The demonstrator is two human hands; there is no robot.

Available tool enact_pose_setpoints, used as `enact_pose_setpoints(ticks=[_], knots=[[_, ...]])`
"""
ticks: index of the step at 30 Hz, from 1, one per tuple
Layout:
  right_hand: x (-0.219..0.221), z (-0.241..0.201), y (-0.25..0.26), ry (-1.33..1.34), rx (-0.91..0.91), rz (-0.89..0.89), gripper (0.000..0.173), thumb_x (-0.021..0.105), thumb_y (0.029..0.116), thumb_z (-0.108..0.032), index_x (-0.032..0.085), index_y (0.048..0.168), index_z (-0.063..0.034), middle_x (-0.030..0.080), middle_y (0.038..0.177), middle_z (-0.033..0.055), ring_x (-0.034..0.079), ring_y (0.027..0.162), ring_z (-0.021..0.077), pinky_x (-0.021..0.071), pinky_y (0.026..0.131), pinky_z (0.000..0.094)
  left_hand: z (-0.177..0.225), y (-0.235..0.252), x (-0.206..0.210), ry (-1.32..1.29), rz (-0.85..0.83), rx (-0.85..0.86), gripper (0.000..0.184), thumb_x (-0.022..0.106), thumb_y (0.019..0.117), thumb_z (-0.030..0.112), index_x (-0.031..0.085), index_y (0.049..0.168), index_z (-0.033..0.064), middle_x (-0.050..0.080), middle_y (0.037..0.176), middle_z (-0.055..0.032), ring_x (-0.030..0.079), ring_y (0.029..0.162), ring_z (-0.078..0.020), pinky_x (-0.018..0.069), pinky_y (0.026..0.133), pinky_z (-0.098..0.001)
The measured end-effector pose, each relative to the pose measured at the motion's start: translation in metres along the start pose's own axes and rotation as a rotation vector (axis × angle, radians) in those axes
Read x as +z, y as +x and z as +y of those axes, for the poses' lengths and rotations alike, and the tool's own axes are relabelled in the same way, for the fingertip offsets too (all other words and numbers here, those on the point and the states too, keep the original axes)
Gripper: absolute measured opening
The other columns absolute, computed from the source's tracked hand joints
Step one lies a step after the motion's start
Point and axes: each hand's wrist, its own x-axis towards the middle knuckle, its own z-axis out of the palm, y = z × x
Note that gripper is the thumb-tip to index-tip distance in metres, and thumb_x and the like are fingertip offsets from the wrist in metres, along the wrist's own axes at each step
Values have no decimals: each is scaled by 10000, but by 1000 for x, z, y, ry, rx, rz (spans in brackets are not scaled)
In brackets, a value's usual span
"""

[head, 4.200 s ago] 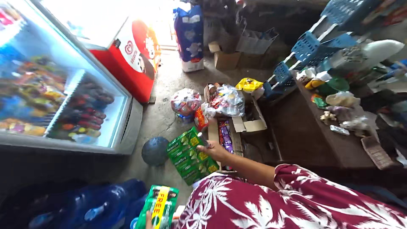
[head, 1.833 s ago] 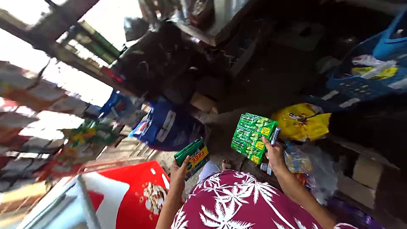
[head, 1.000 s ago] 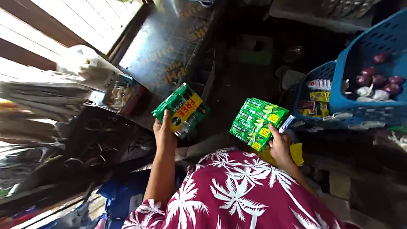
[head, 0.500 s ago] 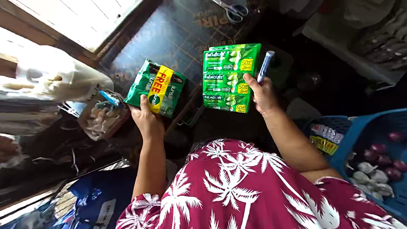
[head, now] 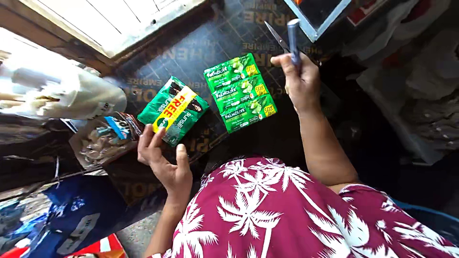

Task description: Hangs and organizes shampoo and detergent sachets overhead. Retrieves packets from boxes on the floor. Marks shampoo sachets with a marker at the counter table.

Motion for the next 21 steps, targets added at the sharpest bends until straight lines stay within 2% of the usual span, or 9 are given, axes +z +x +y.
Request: enact_pose_setpoints(ticks=[1,2,3,5,7,12,15,19,21], knots=[[-2,-5,-5,157,-29,-14,319,424,1106,-272,649,1099,-46,758,1078,7,613,660,-18,506,571,183,7,-3,7,-4,-36,78,397,572,1016,303,594,1345,81,516,1478,-79,430,1411,-214,357,1167,-444],[-3,-12,-12,285,-48,-76,379,362,1118,-336,621,1077,-64,757,1109,6,674,734,4,564,631,211,16,-3,15,-40,-105,140,297,555,1037,265,626,1274,101,616,1338,-31,548,1289,-145,462,1092,-389],[-3,-18,-20,395,-68,-162,475,336,1116,-429,629,1091,-56,746,1169,39,730,934,87,614,821,302,27,2,26,-99,-215,175,272,523,1056,239,643,1234,71,677,1228,-41,631,1166,-121,534,1010,-361],[1,-28,-34,552,-109,-336,607,346,1087,-533,644,1188,-15,686,1313,112,627,1273,217,505,1098,430,51,13,56,-185,-474,162,399,483,1070,261,569,1336,-23,683,1212,-134,687,1073,-161,582,948,-369],[1,-31,-43,658,-117,-473,616,358,1079,-544,617,1258,-14,638,1381,115,551,1358,219,452,1144,431,71,19,92,-195,-582,164,460,486,1070,295,526,1379,-43,662,1208,-162,682,1010,-173,582,895,-351],[-17,-7,-37,867,-75,-565,459,422,1093,-444,603,1305,-80,687,1287,62,628,1249,197,514,1071,396,91,10,152,-203,-566,215,348,398,1101,268,581,1082,-27,587,817,-72,588,724,-117,524,676,-271],[-32,6,-30,887,-126,-498,335,419,1093,-434,629,1071,-174,666,959,-46,667,961,93,569,883,301,98,2,164,-322,-608,164,504,329,1116,365,619,1108,-47,575,741,-47,562,657,-86,505,625,-248],[-56,11,5,862,-115,-437,383,416,1055,-554,650,890,-299,661,753,-146,677,847,47,535,971,340,105,-6,175,-782,-781,-101,546,255,1117,432,521,779,96,394,602,86,390,547,23,335,514,-152],[-76,17,32,710,-241,-510,354,398,1077,-516,635,943,-290,659,788,-155,668,846,21,545,946,316,103,-10,172,-797,-782,-117,549,233,1118,433,516,781,105,413,614,79,402,559,15,345,523,-161]])
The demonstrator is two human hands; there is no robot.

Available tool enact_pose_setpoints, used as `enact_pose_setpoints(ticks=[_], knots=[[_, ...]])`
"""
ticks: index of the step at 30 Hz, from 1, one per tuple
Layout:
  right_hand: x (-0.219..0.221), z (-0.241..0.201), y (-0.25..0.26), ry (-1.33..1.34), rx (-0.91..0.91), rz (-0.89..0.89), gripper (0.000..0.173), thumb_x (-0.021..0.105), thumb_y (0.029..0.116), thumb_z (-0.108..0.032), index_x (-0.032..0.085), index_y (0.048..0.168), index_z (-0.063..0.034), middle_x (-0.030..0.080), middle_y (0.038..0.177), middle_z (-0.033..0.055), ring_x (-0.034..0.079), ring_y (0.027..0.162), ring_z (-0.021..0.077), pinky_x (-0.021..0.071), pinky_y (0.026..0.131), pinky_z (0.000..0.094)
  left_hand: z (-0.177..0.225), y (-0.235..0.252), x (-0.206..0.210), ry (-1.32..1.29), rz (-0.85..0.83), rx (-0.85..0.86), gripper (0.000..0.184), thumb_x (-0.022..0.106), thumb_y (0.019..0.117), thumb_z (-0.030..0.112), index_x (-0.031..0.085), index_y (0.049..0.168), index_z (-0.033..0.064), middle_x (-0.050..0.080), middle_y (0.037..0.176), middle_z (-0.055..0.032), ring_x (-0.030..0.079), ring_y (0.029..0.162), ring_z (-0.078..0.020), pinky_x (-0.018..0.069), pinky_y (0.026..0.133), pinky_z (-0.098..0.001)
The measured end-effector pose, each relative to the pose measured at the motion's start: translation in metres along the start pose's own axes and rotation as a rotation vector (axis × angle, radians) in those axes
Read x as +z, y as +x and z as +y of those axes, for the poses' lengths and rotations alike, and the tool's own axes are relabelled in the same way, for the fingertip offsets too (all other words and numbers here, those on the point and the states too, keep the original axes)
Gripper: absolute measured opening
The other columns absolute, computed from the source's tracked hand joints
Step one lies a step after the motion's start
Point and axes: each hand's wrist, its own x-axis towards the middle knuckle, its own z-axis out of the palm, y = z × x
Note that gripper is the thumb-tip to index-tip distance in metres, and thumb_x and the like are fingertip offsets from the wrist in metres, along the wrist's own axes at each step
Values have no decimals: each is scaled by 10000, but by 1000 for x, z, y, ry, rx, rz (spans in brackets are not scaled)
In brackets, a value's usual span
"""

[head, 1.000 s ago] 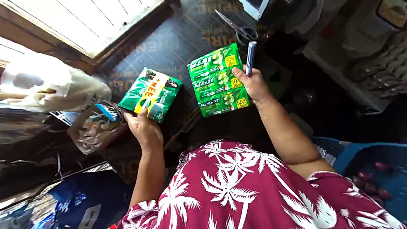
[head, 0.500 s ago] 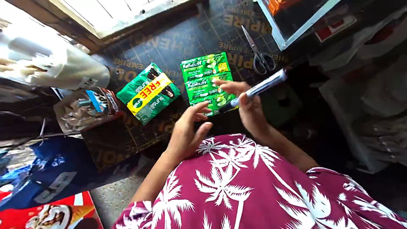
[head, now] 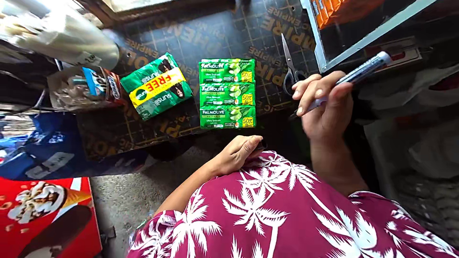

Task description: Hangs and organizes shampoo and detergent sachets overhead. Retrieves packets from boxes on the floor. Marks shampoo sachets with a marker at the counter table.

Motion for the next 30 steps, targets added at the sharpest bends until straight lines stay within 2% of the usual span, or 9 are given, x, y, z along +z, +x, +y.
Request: enact_pose_setpoints(ticks=[2,4,6,7,12,15,18,25,30], knots=[[-18,-8,2,-256,16,-307,369,417,1097,-450,628,991,-167,636,803,-101,627,768,-8,570,829,244,8,-2,-5,94,83,51,510,291,1120,407,568,886,48,474,661,52,416,561,13,366,510,-151],[-15,-16,-2,-480,22,-607,378,465,1084,-363,671,952,-74,653,792,-5,630,789,86,494,961,366,17,-2,-10,237,158,89,433,367,1117,337,612,979,7,553,737,28,447,589,19,393,530,-143],[-8,-19,-7,-673,-51,-789,368,472,1074,-345,667,904,-83,622,704,0,632,694,125,495,975,462,23,-2,-17,406,176,121,352,450,1094,258,646,1022,-25,637,820,-20,568,698,-11,498,652,-178],[-6,-21,-8,-739,-77,-835,368,466,1076,-344,648,886,-87,590,658,-5,617,649,139,499,964,478,23,-3,-19,458,178,134,321,479,1082,234,649,1027,-32,638,826,-30,578,721,-22,507,681,-187],[1,-32,-2,-915,-116,-875,378,467,1077,-353,633,872,-82,531,593,3,582,595,191,485,950,508,19,-11,-30,453,208,178,361,459,1094,284,625,1024,-29,565,764,-3,492,647,7,434,609,-147],[2,-30,4,-957,-98,-880,401,454,1085,-369,618,871,-72,522,595,22,577,600,208,470,947,502,25,-13,-37,526,197,196,323,503,1074,234,665,1059,-45,646,854,-51,585,750,-24,509,715,-172],[11,-29,4,-991,-85,-898,386,475,1078,-361,614,870,-68,507,585,28,567,594,223,463,941,506,28,-16,-43,659,186,217,317,515,1067,235,680,1064,-36,660,876,-78,610,770,-70,523,736,-202],[30,-36,9,-1151,-119,-949,348,506,1068,-257,623,825,-36,510,549,57,580,563,253,480,948,516,43,-14,-57,1075,31,252,346,508,1067,308,658,962,15,605,751,-87,624,619,-219,488,515,-352],[39,-30,12,-1134,-173,-936,376,484,1073,-275,608,809,-37,480,520,40,553,519,228,469,983,511,53,-8,-75,1103,-42,300,389,530,1051,366,658,918,23,584,709,-82,607,590,-225,474,503,-358]])
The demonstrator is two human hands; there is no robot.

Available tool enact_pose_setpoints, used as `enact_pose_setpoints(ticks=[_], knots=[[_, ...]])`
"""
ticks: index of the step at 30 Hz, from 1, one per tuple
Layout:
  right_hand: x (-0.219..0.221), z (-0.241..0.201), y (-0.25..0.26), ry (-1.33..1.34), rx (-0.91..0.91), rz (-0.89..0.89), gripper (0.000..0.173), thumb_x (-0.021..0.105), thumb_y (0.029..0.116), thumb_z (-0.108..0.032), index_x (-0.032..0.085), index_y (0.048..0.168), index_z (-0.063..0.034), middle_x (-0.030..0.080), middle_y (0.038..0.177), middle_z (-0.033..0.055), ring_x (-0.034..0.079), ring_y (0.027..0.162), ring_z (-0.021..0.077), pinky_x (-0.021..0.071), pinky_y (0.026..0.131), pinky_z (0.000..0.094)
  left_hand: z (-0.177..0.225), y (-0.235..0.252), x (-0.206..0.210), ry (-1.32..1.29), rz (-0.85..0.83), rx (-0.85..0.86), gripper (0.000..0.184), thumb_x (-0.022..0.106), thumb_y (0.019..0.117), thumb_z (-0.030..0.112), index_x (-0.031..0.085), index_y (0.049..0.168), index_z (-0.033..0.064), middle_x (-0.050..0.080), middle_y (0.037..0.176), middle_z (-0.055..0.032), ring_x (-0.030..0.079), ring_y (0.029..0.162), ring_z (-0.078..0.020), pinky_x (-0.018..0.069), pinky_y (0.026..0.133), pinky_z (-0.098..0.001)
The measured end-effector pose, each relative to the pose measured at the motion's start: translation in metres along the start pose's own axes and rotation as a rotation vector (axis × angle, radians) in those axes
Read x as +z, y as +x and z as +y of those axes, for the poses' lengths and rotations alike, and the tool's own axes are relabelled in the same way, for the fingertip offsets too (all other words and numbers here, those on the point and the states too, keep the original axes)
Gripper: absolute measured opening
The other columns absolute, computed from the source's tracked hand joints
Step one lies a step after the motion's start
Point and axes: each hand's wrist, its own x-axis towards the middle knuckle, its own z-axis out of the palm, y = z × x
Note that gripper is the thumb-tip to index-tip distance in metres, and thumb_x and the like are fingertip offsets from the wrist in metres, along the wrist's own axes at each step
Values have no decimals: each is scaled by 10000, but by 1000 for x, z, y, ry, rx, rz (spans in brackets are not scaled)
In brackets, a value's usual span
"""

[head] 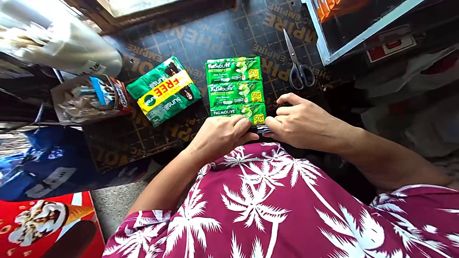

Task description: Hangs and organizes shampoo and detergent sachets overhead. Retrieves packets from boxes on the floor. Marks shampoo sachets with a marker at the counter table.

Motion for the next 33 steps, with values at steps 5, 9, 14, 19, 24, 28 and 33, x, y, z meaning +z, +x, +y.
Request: enact_pose_setpoints(ticks=[5,9,14,19,24,28,33], knots=[[-6,2,-4,114,122,208,400,478,1083,-332,646,881,-30,593,631,71,631,655,255,433,1050,543,-51,34,-43,-176,-6,-201,684,304,1060,575,650,1297,34,711,1078,-112,671,1029,-216,544,918,-431],[-2,13,-25,157,266,420,439,417,1111,-326,649,956,12,661,752,130,676,741,255,440,1068,545,-102,55,-35,166,-157,-513,755,766,893,443,509,1465,23,560,1422,-236,412,1410,-464,254,1165,-665],[20,12,-53,222,444,560,443,401,1120,-314,668,997,17,721,874,137,702,890,234,437,1085,489,-104,57,-32,216,-146,-567,689,918,732,343,659,1315,82,585,1244,-252,472,1227,-499,278,1080,-686],[43,20,-72,371,557,935,387,384,1119,-390,633,1091,-95,739,963,5,713,928,98,590,842,315,-85,43,-34,76,55,-394,303,791,883,182,679,1110,14,606,1066,-202,618,1007,-357,508,886,-523],[51,20,-53,596,591,1138,225,379,1131,-295,536,1213,-156,723,1219,-29,696,763,3,538,567,154,-75,35,-37,-14,192,-339,301,749,925,202,711,1148,4,676,1032,-174,663,949,-235,528,869,-365],[55,29,-21,638,457,1117,123,508,1093,-225,552,1079,-111,594,1386,106,705,1136,231,656,823,364,-73,34,-34,-95,280,-293,417,779,901,155,664,1274,8,712,1141,-161,695,1047,-176,549,958,-304],[33,40,29,245,287,930,310,735,966,-244,680,1137,8,636,1240,229,562,1317,318,464,1126,413,-63,33,-36,-157,336,-247,510,801,876,131,606,1325,-9,712,1007,-117,688,900,-110,563,839,-244]])
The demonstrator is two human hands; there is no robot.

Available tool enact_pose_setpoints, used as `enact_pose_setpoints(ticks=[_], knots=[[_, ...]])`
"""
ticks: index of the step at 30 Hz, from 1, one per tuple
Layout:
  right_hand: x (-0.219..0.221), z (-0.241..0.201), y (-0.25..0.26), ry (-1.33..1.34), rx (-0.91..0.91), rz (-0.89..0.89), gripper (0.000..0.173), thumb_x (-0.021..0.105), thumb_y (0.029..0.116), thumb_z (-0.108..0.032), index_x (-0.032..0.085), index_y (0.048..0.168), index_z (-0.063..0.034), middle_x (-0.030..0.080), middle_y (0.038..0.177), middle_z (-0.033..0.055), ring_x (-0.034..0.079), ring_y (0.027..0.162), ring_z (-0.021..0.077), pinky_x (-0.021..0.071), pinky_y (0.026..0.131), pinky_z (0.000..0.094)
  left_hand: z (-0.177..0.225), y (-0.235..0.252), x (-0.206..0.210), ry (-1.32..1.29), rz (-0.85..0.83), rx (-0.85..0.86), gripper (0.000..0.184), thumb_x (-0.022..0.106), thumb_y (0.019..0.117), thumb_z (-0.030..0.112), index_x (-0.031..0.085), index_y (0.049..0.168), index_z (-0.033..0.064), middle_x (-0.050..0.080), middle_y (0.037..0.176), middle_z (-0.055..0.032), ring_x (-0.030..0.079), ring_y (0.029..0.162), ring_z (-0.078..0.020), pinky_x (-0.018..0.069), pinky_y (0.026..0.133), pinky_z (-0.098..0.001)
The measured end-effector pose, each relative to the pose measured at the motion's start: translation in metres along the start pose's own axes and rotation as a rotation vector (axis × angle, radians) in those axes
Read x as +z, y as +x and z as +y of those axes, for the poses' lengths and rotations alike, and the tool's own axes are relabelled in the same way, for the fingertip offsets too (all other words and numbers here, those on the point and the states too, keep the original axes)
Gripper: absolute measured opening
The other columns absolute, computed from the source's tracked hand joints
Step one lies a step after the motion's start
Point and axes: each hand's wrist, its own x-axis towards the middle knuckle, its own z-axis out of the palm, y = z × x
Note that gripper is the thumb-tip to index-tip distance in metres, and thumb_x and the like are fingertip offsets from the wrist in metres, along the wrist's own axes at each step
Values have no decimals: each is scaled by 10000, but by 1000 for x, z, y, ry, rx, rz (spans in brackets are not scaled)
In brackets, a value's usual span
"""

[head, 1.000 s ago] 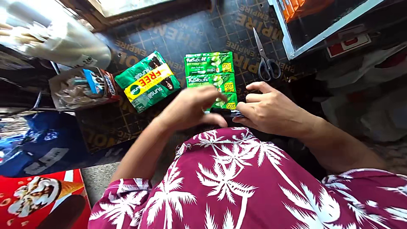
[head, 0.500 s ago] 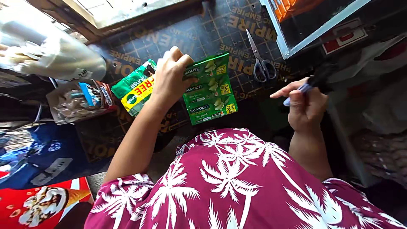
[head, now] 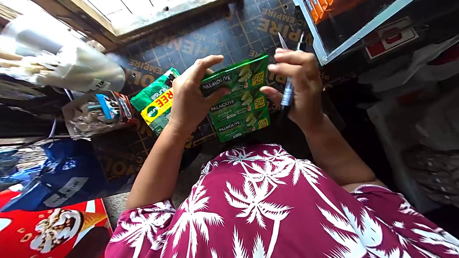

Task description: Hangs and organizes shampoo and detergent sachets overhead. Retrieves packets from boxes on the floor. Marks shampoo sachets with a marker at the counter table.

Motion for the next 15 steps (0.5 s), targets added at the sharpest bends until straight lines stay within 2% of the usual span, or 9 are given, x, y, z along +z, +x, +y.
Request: enact_pose_setpoints(ticks=[2,5,8,13,15], knots=[[6,-2,16,-147,-5,-130,448,751,946,-320,677,1271,-20,626,1311,237,523,1356,373,425,1151,459,3,-2,-1,9,2,10,521,800,881,135,597,1341,0,708,1001,-113,685,894,-113,565,835,-248],[10,-2,27,-249,-6,-229,413,760,933,-323,707,1265,-82,630,1337,206,522,1359,381,414,1148,484,7,-2,-1,10,-4,18,506,783,891,121,598,1346,1,696,1032,-127,677,922,-121,557,855,-250],[12,-4,26,-353,-35,-215,349,734,957,-329,724,1223,-103,653,1308,181,564,1302,360,425,1113,487,5,-4,1,-29,-4,-5,485,765,908,103,591,1348,-4,687,1056,-124,672,957,-121,557,880,-253],[23,-5,14,-463,-46,-109,402,720,967,-362,700,1279,-109,668,1304,162,610,1228,350,443,1064,493,5,-4,3,-69,20,4,518,758,908,80,557,1374,-24,679,1014,-116,671,908,-117,565,839,-248],[25,-5,12,-455,-50,-81,364,729,963,-346,701,1214,-84,678,1273,162,609,1227,344,439,1059,483,5,-3,2,-63,0,21,514,762,908,92,567,1370,-18,686,1020,-122,672,916,-121,562,849,-250]])
